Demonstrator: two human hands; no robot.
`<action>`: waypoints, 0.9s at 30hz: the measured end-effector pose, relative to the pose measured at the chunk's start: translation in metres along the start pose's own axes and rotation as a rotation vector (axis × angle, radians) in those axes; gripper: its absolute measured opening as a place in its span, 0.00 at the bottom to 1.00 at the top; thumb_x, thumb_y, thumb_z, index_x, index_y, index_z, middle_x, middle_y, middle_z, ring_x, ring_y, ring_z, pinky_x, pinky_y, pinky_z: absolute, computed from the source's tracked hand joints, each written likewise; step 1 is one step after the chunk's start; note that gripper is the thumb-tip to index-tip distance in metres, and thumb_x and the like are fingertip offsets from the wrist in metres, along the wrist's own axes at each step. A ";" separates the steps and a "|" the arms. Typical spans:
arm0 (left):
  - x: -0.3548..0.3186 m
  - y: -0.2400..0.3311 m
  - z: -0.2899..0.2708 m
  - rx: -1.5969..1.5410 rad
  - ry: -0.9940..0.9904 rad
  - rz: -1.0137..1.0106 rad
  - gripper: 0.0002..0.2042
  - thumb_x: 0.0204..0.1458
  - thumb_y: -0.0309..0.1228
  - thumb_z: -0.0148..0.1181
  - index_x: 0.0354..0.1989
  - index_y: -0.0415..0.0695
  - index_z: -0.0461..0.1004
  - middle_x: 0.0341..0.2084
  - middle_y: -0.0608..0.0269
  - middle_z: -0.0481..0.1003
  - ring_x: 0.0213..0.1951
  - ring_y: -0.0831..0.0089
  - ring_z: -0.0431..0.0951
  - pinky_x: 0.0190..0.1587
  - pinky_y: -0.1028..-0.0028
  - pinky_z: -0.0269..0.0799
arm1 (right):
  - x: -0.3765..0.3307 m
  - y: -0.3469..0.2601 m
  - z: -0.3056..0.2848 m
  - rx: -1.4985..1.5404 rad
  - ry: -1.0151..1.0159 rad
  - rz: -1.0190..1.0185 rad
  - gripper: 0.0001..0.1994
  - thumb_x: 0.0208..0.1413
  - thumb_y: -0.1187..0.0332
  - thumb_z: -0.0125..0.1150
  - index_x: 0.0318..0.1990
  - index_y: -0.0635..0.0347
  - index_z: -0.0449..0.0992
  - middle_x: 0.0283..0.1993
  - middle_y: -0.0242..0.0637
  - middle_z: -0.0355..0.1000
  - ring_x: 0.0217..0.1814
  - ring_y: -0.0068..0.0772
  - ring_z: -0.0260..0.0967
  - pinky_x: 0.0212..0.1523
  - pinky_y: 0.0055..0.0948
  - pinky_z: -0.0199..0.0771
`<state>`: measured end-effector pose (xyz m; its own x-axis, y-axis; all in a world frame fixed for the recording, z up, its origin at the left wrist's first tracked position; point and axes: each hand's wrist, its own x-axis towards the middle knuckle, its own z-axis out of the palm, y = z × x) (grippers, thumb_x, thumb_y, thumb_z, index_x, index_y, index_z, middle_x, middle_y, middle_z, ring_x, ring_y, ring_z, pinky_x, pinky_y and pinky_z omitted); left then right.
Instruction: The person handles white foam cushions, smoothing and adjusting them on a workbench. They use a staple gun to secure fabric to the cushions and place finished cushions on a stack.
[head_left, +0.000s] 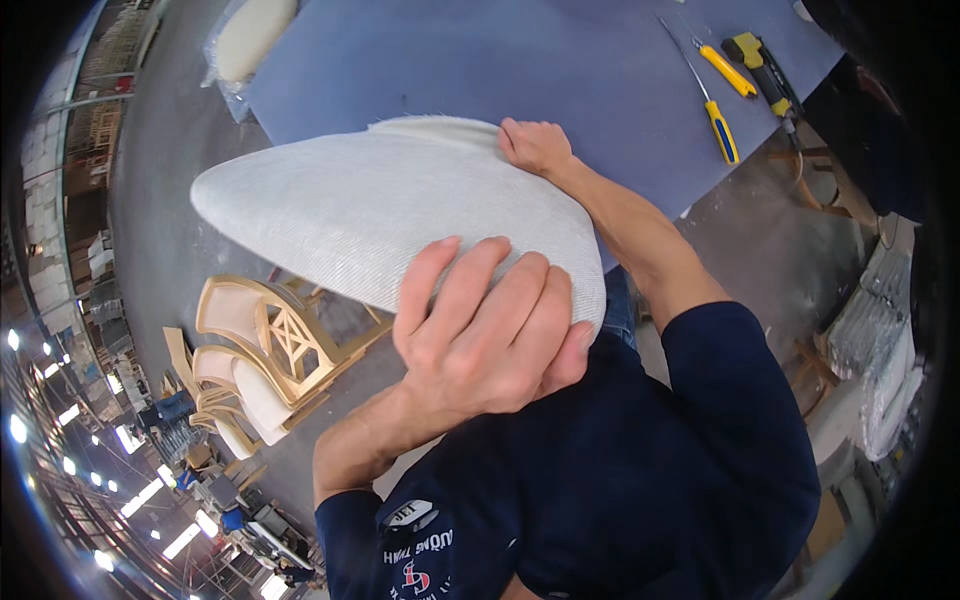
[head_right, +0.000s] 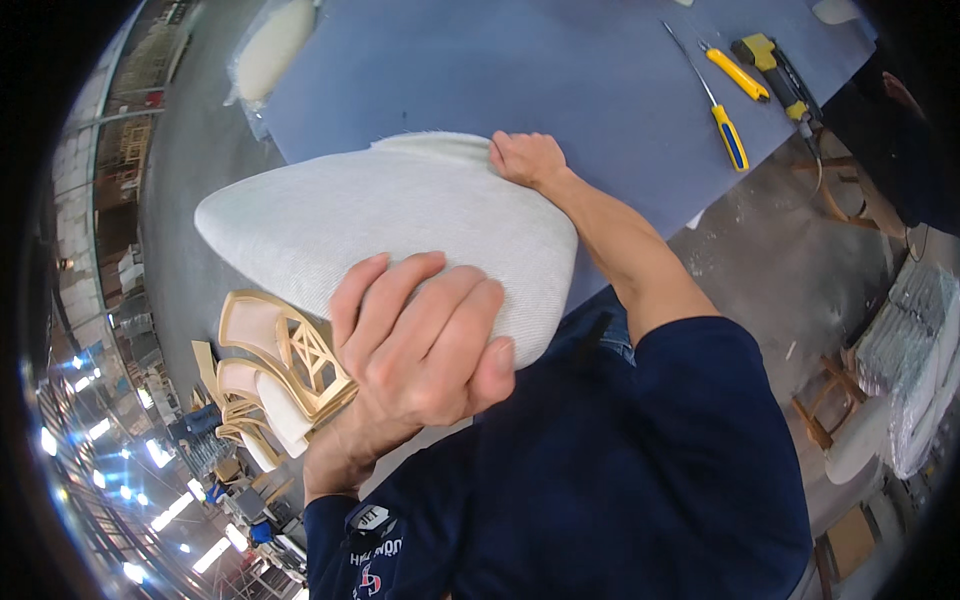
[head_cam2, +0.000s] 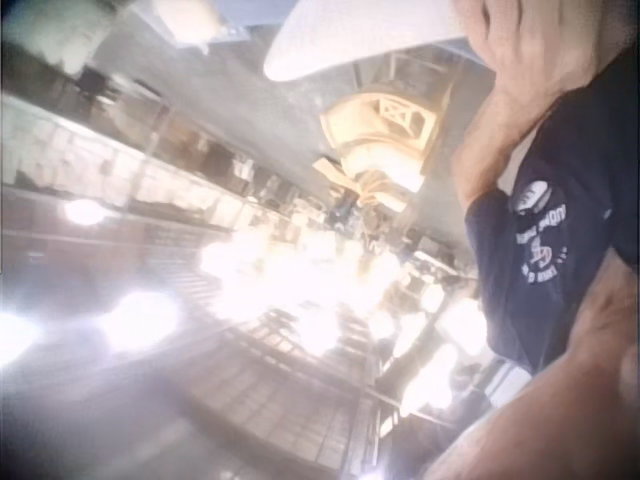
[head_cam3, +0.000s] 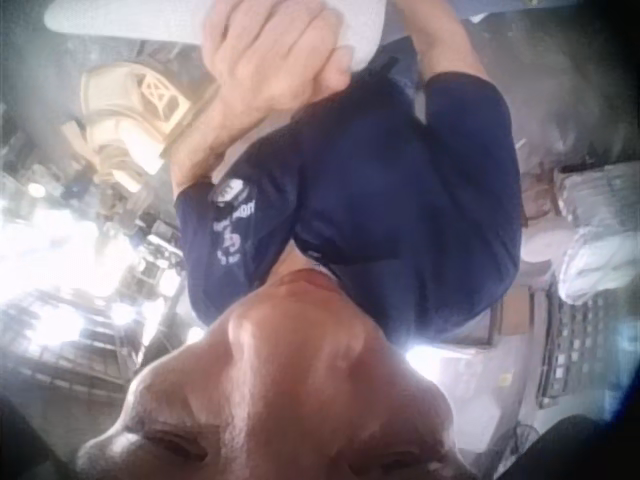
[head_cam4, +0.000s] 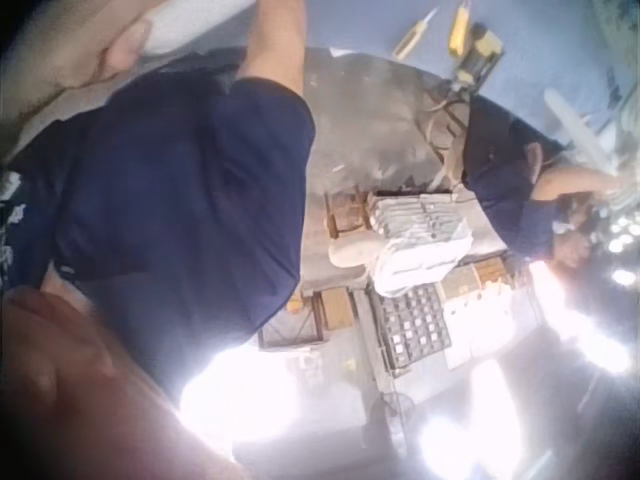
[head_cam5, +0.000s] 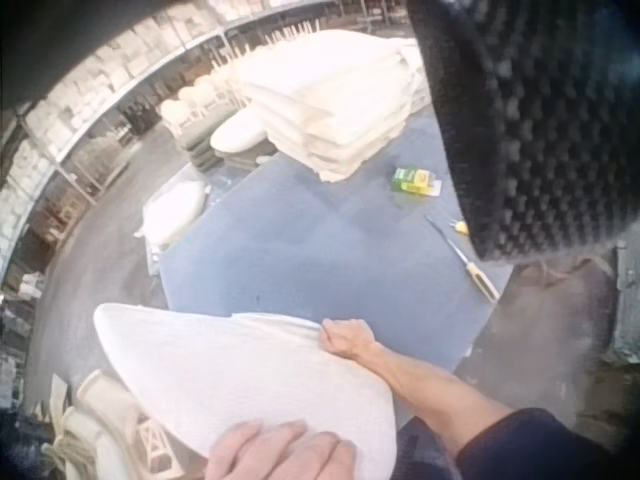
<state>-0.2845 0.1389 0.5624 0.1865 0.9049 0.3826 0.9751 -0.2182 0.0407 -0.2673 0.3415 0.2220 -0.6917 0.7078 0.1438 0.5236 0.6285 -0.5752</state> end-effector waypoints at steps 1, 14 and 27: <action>0.010 -0.003 0.000 0.002 0.020 0.041 0.17 0.62 0.41 0.51 0.34 0.46 0.85 0.32 0.65 0.83 0.39 0.64 0.82 0.58 0.59 0.69 | 0.002 0.001 -0.001 -0.003 0.012 -0.007 0.13 0.69 0.57 0.52 0.38 0.54 0.76 0.34 0.45 0.82 0.31 0.56 0.80 0.33 0.57 0.80; -0.012 -0.002 -0.006 -0.002 -0.067 0.067 0.19 0.58 0.43 0.51 0.32 0.47 0.87 0.32 0.65 0.85 0.37 0.66 0.84 0.53 0.63 0.72 | -0.069 -0.137 -0.200 0.962 -0.439 -0.562 0.36 0.78 0.46 0.31 0.80 0.65 0.53 0.85 0.52 0.46 0.88 0.52 0.39 0.84 0.47 0.38; -0.013 -0.002 0.001 -0.033 0.079 0.010 0.18 0.59 0.42 0.50 0.33 0.47 0.86 0.31 0.66 0.85 0.35 0.68 0.84 0.52 0.64 0.72 | -0.049 -0.011 -0.064 0.786 -0.622 0.184 0.40 0.76 0.37 0.30 0.79 0.62 0.59 0.84 0.49 0.52 0.87 0.47 0.44 0.85 0.41 0.41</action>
<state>-0.2887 0.1281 0.5563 0.1851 0.8713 0.4545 0.9684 -0.2403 0.0663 -0.2073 0.3206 0.2734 -0.8866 0.3380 -0.3157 0.3281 -0.0215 -0.9444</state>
